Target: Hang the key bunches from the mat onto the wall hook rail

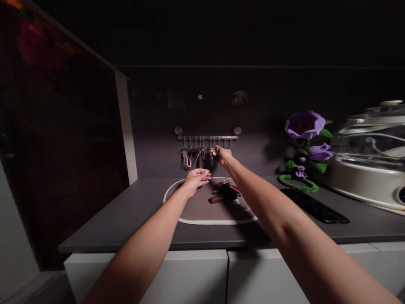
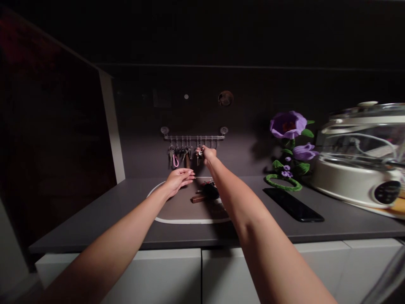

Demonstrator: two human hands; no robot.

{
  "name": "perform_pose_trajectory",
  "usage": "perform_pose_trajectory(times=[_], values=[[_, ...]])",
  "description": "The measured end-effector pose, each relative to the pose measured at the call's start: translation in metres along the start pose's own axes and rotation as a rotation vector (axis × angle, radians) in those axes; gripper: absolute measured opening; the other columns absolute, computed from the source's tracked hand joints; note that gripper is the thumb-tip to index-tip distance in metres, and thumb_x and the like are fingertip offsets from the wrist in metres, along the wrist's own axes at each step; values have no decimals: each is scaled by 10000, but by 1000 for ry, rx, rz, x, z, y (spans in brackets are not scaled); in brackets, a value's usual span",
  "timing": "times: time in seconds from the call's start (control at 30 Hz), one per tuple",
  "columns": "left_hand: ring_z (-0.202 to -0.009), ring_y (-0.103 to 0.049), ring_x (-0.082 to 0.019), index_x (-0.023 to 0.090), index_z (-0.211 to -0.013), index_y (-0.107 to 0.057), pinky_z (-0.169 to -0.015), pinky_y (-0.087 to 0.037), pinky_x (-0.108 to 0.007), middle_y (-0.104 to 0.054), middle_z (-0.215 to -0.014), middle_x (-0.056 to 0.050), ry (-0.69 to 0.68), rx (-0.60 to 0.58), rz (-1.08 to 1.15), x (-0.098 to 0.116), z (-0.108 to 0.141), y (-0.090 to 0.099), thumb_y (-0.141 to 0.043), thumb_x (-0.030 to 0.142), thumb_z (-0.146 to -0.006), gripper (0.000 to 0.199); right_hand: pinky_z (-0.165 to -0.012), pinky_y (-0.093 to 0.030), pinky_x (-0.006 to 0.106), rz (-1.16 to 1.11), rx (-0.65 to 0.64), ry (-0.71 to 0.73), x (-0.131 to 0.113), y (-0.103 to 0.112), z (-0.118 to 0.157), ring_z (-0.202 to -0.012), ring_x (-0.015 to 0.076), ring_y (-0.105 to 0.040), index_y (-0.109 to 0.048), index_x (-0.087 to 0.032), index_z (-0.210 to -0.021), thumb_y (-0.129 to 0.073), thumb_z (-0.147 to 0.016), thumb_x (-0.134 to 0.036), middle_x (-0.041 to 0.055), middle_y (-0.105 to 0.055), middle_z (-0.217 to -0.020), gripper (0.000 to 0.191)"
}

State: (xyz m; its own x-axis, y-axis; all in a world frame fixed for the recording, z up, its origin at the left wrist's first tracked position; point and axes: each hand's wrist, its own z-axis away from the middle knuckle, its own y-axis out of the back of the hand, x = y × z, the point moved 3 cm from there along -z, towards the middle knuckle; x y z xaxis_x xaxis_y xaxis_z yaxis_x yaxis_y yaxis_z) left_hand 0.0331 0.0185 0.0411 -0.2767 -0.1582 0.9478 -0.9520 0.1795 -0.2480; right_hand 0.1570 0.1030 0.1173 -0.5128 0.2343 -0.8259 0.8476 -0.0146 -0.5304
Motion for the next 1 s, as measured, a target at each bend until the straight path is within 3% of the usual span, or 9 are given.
perform_pose_trajectory(times=[0.17, 0.5, 0.73, 1.0], values=[[-662, -612, -97, 101, -798, -602, -807, -490, -331, -653, -785, -78, -6, 0, 9, -1, -2, 1, -609, 171, -742, 90, -422, -436, 201, 26, -49, 2, 3, 4, 3, -411, 80, -505, -486, -130, -642, -420, -852, -115, 10, -547, -476, 220], [-664, -600, -94, 113, -781, -605, -811, -481, -334, -653, -797, -78, -8, -2, -20, -5, -4, 3, -623, 199, -733, 100, -448, -403, 200, 194, 34, 128, 7, 13, -7, -397, 76, -472, -528, -130, -545, -551, -771, -139, -6, -540, -439, 228], [-669, -600, -96, 123, -800, -615, -788, -481, -318, -662, -834, -85, 15, -16, -75, -8, -4, 4, -649, 218, -709, 136, -429, -342, 182, 248, -21, 137, 11, 18, -18, -388, 56, -418, -501, -143, -549, -618, -700, -213, -37, -521, -443, 204], [-653, -594, -87, 129, -796, -622, -715, -478, -261, -663, -820, -70, 38, -25, -91, -9, -2, 2, -646, 180, -700, 111, -386, -259, 151, 323, -145, 126, 3, 24, -14, -363, 29, -328, -477, -143, -527, -556, -668, -77, -70, -415, -393, 175]])
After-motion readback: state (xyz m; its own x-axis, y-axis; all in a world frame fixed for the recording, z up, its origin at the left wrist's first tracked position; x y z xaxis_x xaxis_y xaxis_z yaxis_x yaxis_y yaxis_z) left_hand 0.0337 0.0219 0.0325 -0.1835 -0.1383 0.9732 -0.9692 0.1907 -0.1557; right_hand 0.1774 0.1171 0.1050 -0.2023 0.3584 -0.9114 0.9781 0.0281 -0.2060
